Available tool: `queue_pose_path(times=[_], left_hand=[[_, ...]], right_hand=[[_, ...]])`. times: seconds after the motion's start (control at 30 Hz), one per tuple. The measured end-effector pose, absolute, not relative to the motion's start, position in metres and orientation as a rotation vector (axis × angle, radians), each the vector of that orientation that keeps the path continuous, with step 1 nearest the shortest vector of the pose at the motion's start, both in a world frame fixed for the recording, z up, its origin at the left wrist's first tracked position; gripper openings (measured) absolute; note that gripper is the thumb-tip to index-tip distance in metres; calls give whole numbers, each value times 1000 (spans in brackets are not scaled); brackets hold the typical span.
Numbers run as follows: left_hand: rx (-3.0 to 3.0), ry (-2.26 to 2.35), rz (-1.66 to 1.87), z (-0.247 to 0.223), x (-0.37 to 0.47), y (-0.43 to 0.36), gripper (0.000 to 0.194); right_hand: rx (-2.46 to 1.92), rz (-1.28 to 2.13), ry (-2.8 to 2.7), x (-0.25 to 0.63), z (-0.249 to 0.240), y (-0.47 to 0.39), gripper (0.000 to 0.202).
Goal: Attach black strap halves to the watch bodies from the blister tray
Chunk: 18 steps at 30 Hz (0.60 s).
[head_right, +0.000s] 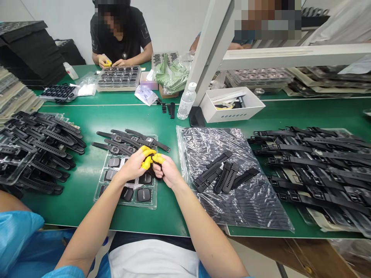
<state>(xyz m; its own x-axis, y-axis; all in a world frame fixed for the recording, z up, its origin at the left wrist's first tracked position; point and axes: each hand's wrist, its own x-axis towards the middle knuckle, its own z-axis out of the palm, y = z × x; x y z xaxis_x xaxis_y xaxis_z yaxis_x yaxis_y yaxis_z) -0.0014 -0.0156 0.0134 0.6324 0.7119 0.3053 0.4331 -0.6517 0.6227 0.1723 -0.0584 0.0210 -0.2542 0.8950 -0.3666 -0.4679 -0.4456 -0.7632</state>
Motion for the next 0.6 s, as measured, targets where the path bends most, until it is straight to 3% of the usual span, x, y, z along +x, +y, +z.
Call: queue_pose_path(times=[0.6], left_hand=[[2430,851,644,21,-10,-15,46]], right_hand=[[-1112,1822,-775,171,22,-60,36]])
